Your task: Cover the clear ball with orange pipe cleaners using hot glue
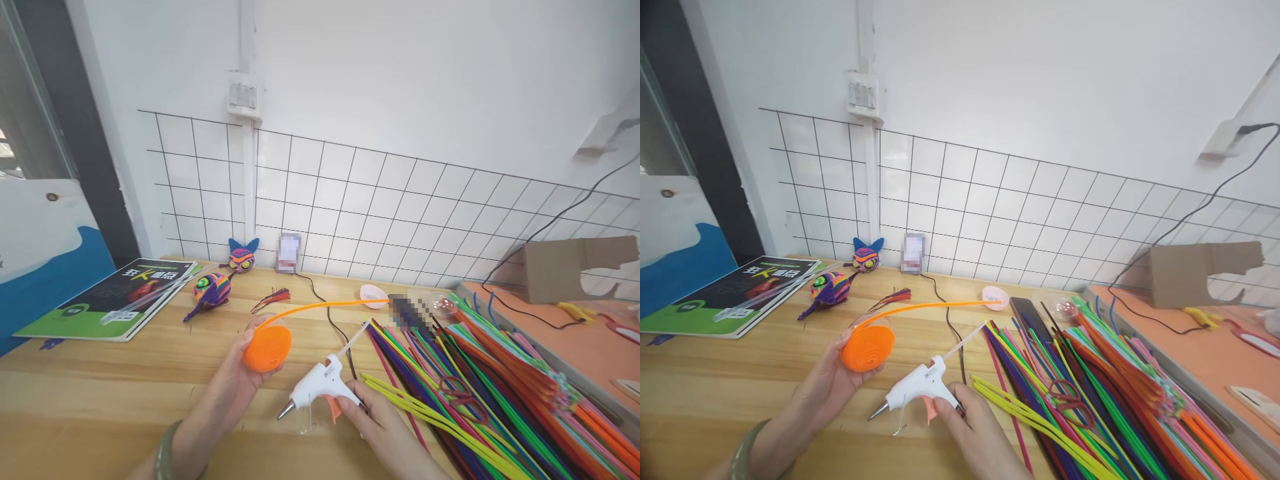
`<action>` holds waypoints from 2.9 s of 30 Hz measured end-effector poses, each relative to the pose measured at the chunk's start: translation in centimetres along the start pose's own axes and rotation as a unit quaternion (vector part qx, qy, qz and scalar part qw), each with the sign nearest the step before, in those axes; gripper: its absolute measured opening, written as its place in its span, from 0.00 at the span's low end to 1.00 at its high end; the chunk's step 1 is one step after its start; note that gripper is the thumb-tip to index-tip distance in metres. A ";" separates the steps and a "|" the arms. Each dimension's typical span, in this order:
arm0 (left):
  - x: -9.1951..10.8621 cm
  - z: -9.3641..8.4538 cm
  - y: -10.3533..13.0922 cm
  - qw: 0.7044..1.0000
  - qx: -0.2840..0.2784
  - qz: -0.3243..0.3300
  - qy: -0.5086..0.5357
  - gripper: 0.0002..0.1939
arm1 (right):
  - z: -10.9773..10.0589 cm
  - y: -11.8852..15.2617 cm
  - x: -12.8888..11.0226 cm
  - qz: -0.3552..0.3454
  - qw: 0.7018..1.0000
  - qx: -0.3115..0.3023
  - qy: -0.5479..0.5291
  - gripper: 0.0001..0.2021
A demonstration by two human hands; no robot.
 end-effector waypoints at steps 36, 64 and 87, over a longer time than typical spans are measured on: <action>-1.0 -1.2 -0.4 0.914 -0.049 0.202 -0.347 0.26 | -0.6 0.6 2.3 -0.015 0.946 0.062 -0.317 0.25; -1.5 -1.4 -0.9 0.972 -0.001 0.061 -0.227 0.27 | 0.8 -0.2 3.0 0.079 0.984 0.003 -0.159 0.26; -3.7 -0.3 0.6 0.991 -0.062 -0.083 -0.089 0.25 | -1.6 2.4 -0.1 -0.052 0.977 0.058 -0.196 0.23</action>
Point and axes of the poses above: each hand's wrist, its own y-axis away from the middle knuckle, its own z-axis out of the palm, x = y × z, the point moved 6 cm from there along -y, towards the middle knuckle, and after that the axes turned 5 degrees about z, right-handed, at the moved point
